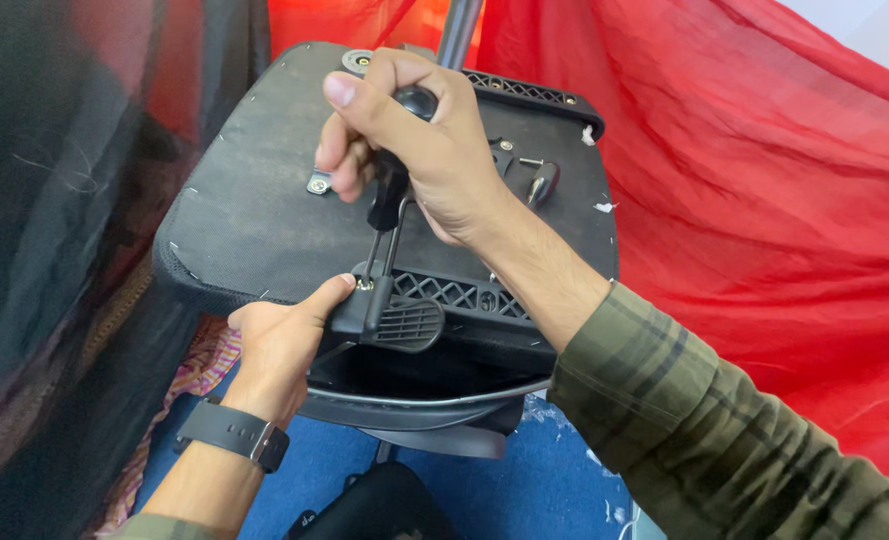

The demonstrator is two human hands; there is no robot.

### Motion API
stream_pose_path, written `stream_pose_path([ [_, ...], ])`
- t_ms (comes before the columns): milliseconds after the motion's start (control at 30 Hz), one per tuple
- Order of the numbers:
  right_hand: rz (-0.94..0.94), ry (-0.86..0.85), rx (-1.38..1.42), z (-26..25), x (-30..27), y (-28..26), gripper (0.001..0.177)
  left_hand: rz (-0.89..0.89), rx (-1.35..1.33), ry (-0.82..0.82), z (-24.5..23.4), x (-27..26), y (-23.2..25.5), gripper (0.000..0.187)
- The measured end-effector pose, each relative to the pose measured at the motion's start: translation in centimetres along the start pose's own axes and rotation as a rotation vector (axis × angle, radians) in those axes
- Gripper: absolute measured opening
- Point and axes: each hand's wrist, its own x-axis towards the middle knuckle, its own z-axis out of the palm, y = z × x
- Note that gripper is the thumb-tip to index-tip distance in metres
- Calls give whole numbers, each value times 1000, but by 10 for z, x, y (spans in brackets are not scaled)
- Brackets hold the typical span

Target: The person uses a screwdriver to tighten multiple screws on the underside of an office chair seat, securing the armrests and base plate. The chair is held upside down while the person works on different screw locations around the seat frame.

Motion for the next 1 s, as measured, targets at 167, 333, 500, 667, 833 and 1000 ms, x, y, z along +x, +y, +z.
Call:
stream_pose_path([
  [167, -115, 148, -62, 13, 7, 8, 31, 3, 50, 28, 1, -2, 5, 101],
  [333, -196, 281, -100, 27, 3, 12, 33, -59, 120, 58, 1, -7, 12, 106],
  [500, -189, 437, -101, 28, 0, 11, 34, -71, 93, 66, 1, -10, 15, 115],
  [667, -316, 420, -285, 40, 0, 21, 38, -85, 105, 48, 0, -9, 16, 113],
  [833, -265, 404, -271, 41, 1, 18, 33, -48, 119, 32, 0, -8, 13, 107],
  [1000, -134, 401, -228, 24, -7, 0, 30, 9, 85, 2, -2, -5, 8, 109],
])
